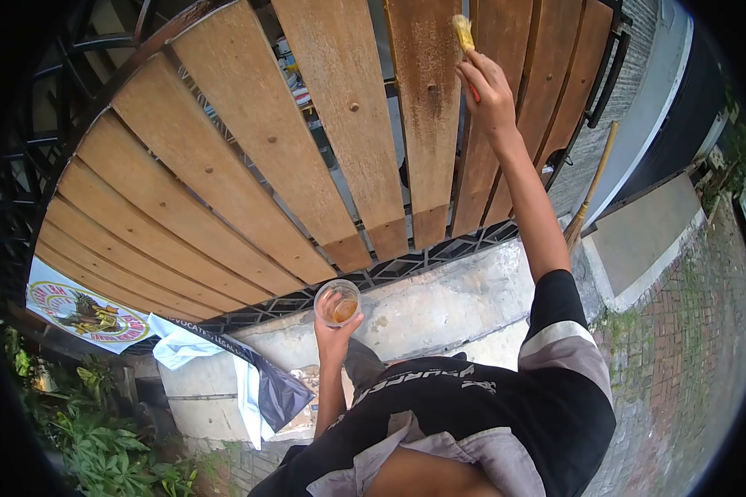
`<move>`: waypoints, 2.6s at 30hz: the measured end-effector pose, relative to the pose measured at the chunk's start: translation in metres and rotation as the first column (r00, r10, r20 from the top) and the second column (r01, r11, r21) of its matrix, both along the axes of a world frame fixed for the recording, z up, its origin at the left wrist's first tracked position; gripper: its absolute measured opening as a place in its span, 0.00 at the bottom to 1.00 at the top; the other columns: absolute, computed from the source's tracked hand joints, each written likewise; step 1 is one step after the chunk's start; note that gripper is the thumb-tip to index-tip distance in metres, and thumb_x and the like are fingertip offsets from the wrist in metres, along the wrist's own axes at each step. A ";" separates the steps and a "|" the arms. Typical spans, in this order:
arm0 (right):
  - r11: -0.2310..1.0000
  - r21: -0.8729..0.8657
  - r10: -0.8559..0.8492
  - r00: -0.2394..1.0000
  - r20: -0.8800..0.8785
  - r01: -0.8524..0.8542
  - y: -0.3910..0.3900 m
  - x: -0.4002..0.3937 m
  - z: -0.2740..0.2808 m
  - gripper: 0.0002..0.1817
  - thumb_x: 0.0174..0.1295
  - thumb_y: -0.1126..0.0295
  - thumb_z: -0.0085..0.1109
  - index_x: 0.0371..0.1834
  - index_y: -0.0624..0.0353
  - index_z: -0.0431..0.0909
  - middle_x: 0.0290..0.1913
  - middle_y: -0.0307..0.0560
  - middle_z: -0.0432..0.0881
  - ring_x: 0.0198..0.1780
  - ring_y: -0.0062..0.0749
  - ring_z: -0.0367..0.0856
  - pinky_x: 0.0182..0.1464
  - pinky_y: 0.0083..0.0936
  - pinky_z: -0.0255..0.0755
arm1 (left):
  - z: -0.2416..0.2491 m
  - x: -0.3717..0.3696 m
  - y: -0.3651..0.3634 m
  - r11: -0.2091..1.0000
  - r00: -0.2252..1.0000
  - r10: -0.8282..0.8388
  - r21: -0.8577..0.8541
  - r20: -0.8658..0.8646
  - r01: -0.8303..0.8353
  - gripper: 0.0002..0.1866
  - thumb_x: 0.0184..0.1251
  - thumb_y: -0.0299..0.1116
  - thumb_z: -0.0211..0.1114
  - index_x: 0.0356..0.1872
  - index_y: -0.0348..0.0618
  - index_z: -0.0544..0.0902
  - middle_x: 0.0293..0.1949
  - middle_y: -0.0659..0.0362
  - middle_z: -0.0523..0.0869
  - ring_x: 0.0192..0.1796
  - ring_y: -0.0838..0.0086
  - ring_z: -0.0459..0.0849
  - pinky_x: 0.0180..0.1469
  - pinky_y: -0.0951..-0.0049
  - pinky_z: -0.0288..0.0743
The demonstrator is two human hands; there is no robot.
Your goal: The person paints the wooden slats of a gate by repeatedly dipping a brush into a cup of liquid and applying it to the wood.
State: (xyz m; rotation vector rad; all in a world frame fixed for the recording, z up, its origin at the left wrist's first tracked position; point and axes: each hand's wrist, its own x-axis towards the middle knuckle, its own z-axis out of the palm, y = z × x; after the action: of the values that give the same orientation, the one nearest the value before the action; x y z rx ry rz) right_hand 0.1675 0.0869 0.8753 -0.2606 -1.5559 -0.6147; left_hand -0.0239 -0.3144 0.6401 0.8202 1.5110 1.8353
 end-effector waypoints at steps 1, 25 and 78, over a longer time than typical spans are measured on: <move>0.992 -0.127 0.010 0.995 0.098 0.002 0.005 -0.002 -0.029 0.10 0.58 0.75 0.67 0.43 0.60 0.82 0.53 0.53 0.81 0.54 0.48 0.81 0.53 0.36 0.78 | 0.003 0.002 -0.001 1.000 1.000 -0.001 -0.001 -0.007 0.001 0.47 0.47 0.21 0.79 0.70 0.35 0.62 0.63 0.47 0.72 0.64 0.65 0.75 0.64 0.68 0.73; -0.168 -0.798 0.203 0.772 -0.603 -0.579 -0.273 0.044 -0.158 0.17 0.70 0.67 0.58 0.29 0.73 0.81 0.29 0.53 0.85 0.28 0.30 0.85 0.35 0.25 0.80 | -0.013 0.054 0.012 0.983 0.914 -0.032 -0.177 -0.404 -0.044 0.41 0.41 0.29 0.83 0.62 0.38 0.74 0.59 0.49 0.78 0.64 0.57 0.75 0.66 0.60 0.68; 0.089 -0.966 0.422 0.888 -0.185 -0.244 -0.281 0.026 -0.131 0.08 0.60 0.72 0.69 0.27 0.67 0.85 0.24 0.46 0.86 0.23 0.22 0.81 0.27 0.18 0.71 | -0.022 0.047 0.029 0.974 0.845 -0.119 -0.226 -0.522 -0.002 0.44 0.39 0.30 0.83 0.65 0.45 0.74 0.63 0.52 0.76 0.70 0.52 0.66 0.72 0.56 0.60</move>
State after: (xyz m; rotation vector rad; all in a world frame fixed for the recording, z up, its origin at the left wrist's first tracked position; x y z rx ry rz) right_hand 0.1931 -0.1944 0.7438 -0.8269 -1.8765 0.9486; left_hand 0.0235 -0.2856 0.6177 1.3257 1.9588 1.4165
